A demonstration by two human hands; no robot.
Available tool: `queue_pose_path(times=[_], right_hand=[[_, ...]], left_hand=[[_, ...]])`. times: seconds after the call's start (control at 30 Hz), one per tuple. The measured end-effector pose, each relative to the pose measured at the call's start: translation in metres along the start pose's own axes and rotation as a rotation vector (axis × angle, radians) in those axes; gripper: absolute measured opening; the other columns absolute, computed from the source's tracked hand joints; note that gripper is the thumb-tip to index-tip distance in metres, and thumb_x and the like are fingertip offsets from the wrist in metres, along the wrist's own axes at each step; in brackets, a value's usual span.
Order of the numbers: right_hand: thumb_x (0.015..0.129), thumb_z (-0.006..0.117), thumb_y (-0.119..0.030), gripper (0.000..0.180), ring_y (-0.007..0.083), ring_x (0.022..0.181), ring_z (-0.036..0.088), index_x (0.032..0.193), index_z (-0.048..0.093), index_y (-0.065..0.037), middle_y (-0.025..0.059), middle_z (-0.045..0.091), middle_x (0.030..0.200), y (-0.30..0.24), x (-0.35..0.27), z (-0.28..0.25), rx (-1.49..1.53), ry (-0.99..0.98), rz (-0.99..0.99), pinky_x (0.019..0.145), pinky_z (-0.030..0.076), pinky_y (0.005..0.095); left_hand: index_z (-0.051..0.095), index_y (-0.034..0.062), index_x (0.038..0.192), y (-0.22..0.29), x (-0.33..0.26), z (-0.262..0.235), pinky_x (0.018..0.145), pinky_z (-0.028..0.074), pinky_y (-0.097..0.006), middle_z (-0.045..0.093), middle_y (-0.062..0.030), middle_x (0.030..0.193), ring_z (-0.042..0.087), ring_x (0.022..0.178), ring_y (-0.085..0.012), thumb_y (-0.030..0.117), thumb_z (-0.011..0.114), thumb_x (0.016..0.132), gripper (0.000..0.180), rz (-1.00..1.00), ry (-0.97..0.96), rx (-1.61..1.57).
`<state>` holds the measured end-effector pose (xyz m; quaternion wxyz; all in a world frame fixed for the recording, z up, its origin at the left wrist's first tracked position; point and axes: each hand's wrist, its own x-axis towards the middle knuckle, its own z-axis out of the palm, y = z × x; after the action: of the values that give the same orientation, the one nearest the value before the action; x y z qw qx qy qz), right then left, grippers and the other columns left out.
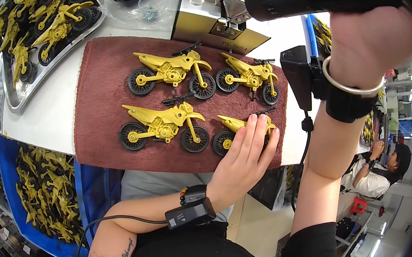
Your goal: The worker is assembling yellow toy motorcycles by attaching parts and using an electric screwdriver to secure them.
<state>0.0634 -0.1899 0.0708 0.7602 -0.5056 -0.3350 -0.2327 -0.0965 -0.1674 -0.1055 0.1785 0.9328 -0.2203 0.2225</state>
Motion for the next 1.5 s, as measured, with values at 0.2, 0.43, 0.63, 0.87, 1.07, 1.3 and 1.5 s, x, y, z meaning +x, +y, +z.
queue_pose_path(times=[0.2,0.43,0.63,0.87,1.07,1.3,1.5], right_hand=[[0.085,0.052,-0.032,0.037,0.013,0.054,0.054,0.097,0.055,0.003,0.0064,0.056,0.071,0.028,-0.001,-0.007,0.008,-0.111,-0.091,0.05,0.047,0.0251],[0.069,0.064,-0.035,0.04,0.0135,0.069,0.051,0.091,0.049,-0.005,0.0034,0.05,0.076,-0.045,-0.013,-0.043,0.153,-0.361,0.436,0.068,0.041,0.031],[0.064,0.072,-0.01,0.033,0.0123,0.05,0.05,0.081,0.044,-0.008,0.0017,0.05,0.069,-0.069,-0.095,-0.012,0.136,-0.148,0.322,0.052,0.043,0.0249],[0.07,0.072,-0.012,0.03,0.0135,0.054,0.056,0.083,0.045,-0.008,0.0029,0.054,0.071,-0.072,-0.109,-0.021,0.051,-0.2,0.303,0.053,0.048,0.0239],[0.072,0.073,-0.016,0.032,0.0139,0.056,0.057,0.086,0.045,-0.008,0.0035,0.055,0.075,-0.068,-0.108,-0.026,0.021,-0.321,0.352,0.053,0.049,0.0246],[0.07,0.077,-0.015,0.035,0.0158,0.059,0.06,0.087,0.047,-0.007,0.0054,0.057,0.077,-0.062,-0.101,-0.033,0.063,-0.59,0.395,0.054,0.051,0.0252],[0.063,0.073,-0.011,0.033,0.0125,0.053,0.052,0.081,0.045,-0.008,0.002,0.051,0.072,-0.065,-0.088,-0.017,0.137,-0.199,0.297,0.054,0.044,0.0249]], left_hand=[[0.048,0.0108,0.123,-0.003,-0.001,0.0,0.101,0.033,-0.037,0.049,-0.0178,0.125,0.046,0.119,-0.0281,0.017,0.045,0.082,0.041,0.01,-0.033,0.053],[0.048,0.0094,0.122,-0.002,0.0,-0.001,0.101,0.033,-0.036,0.05,-0.0163,0.124,0.047,0.118,-0.0268,0.018,0.045,0.082,0.041,0.053,-0.029,0.018],[0.041,0.0018,0.129,-0.005,-0.006,0.005,0.108,0.022,-0.037,0.044,-0.0197,0.131,0.041,0.125,-0.029,0.022,0.036,0.087,0.047,0.068,-0.072,0.031],[0.044,0.0064,0.128,-0.004,-0.005,0.009,0.104,0.027,-0.037,0.047,-0.0189,0.128,0.044,0.122,-0.0296,0.024,0.036,0.088,0.043,0.087,-0.023,0.08],[0.044,0.006,0.127,-0.002,-0.003,0.007,0.101,0.03,-0.037,0.048,-0.0194,0.127,0.046,0.119,-0.0295,0.022,0.038,0.088,0.042,0.071,-0.019,0.017],[0.045,0.0046,0.126,-0.005,-0.003,0.006,0.1,0.032,-0.037,0.048,-0.0204,0.126,0.047,0.118,-0.0303,0.021,0.039,0.088,0.042,0.061,-0.004,-0.021],[0.042,-0.0002,0.129,-0.005,-0.006,0.006,0.108,0.025,-0.037,0.042,-0.0207,0.133,0.04,0.126,-0.0281,0.022,0.035,0.087,0.048,0.09,-0.097,0.141]])
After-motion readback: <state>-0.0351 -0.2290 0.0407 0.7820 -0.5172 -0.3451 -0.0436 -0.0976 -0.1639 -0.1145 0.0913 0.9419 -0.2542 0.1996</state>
